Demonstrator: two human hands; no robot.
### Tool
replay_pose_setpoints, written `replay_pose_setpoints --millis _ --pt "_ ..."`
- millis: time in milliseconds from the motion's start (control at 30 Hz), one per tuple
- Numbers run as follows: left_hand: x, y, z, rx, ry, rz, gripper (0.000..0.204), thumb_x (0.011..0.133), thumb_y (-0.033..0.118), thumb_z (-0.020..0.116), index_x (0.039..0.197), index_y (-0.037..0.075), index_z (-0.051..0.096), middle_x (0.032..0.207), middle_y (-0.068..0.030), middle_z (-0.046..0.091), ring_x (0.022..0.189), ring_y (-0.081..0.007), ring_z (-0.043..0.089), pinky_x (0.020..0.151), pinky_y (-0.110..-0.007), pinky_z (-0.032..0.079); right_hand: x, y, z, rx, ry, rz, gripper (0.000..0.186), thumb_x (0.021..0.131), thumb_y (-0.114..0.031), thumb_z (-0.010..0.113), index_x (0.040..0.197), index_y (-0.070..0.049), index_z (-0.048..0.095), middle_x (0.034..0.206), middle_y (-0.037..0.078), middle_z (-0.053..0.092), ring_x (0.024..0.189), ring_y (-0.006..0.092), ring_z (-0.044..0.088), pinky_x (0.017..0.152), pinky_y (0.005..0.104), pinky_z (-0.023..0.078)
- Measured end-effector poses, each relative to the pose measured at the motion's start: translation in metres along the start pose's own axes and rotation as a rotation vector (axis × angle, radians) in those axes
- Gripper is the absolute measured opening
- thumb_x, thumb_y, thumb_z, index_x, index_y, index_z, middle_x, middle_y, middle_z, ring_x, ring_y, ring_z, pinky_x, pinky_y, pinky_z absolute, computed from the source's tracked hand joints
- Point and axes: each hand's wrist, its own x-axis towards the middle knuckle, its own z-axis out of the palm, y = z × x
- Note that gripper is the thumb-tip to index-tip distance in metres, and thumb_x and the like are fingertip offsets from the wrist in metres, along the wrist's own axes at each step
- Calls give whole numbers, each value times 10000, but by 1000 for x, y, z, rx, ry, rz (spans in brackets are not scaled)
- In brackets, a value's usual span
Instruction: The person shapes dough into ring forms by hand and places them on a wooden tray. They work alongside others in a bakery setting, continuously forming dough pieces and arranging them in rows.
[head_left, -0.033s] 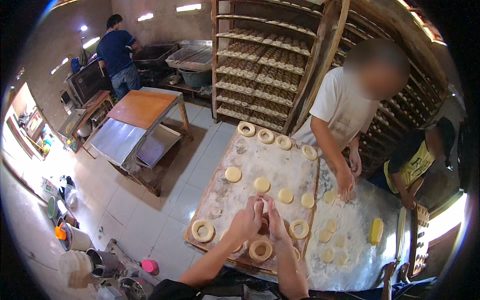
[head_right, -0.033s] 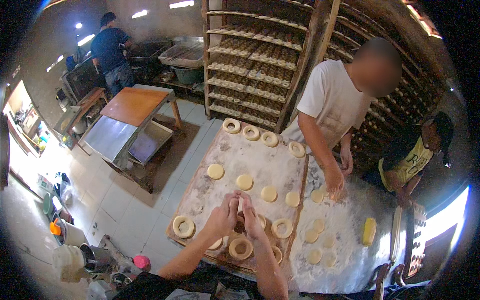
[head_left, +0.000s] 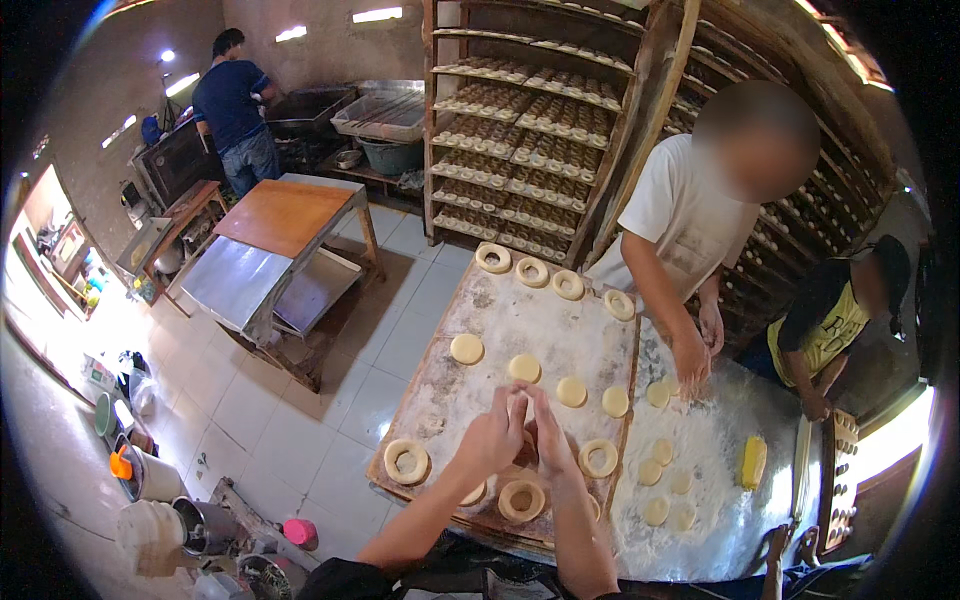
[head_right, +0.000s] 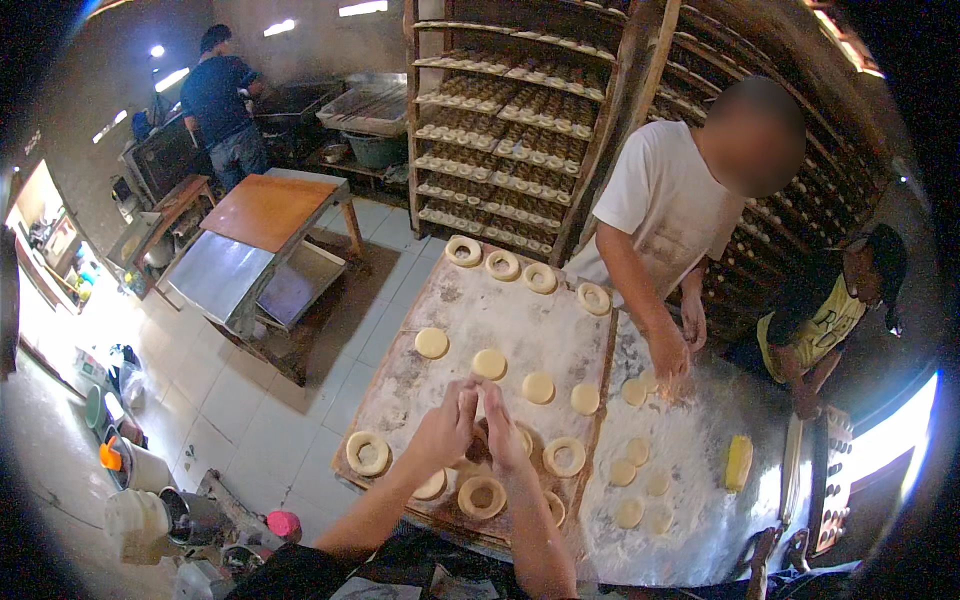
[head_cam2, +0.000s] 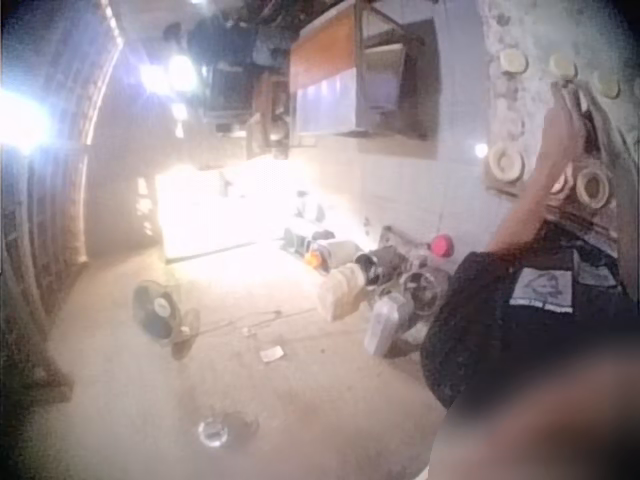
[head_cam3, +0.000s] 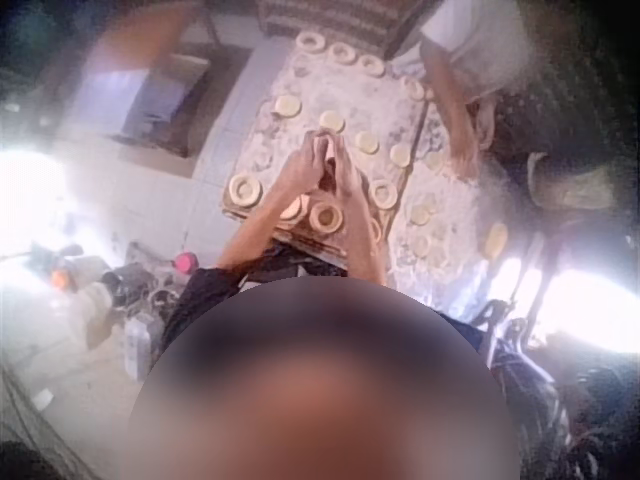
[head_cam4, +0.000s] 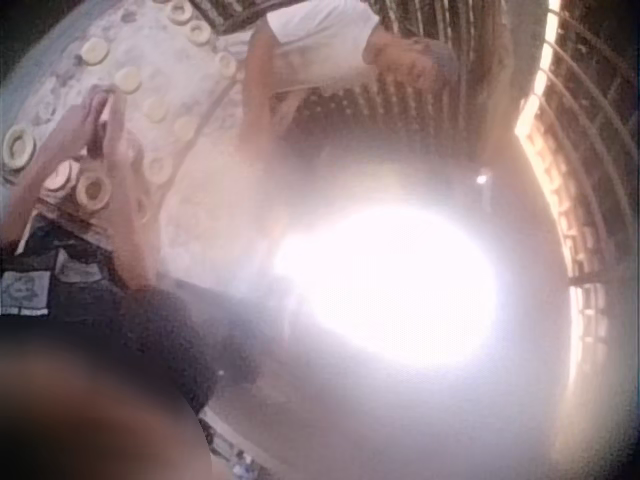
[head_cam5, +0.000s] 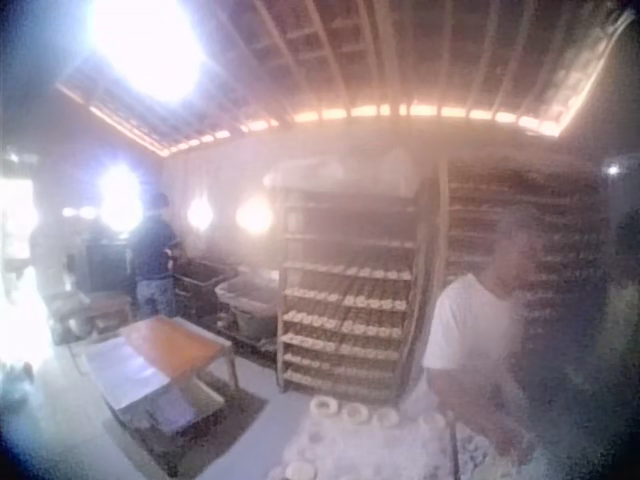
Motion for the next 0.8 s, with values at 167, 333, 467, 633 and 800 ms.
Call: replay_pose_setpoints --millis 167,333,467,633,800 --pt "44 -35 -18 618 175 62 598 998 450 504 1434 50 417 1129 -287 621 960 -428 614 827 -553 482 20 -18 2 -826 319 -10 803 970 -463 566 1549 -88 155 1393 299 494 1302 438 484 1079 524 371" --pt "27 -47 -36 749 -189 -101 785 856 423 715 1490 117 366 1236 -246 535 1165 -433 512 907 -606 435 28 0 7 -1230 124 49 941 837 -450 709 1561 -165 180 1301 252 549 1219 419 529 1014 552 403" --pt "18 -46 -31 744 -168 -119 935 760 384 803 1520 143 315 1329 -220 476 1240 -430 458 965 -632 389 31 10 22 -1408 192 -2 956 815 -451 733 1565 -176 207 1249 209 550 1161 393 538 995 562 406" --pt "24 -50 -28 771 -204 -163 1043 699 395 848 1543 150 286 1340 -212 474 1262 -421 449 986 -647 367 6 1 9 -1244 164 19 859 838 -429 712 1542 -199 276 1301 183 516 1220 368 493 1022 548 366" --pt "11 -31 -14 675 -93 -1 952 779 311 798 1546 103 272 1351 -228 479 1228 -437 469 968 -617 384 -101 30 -103 -870 617 16 538 886 -344 684 1368 -162 529 1176 164 636 1184 341 554 1036 478 403"
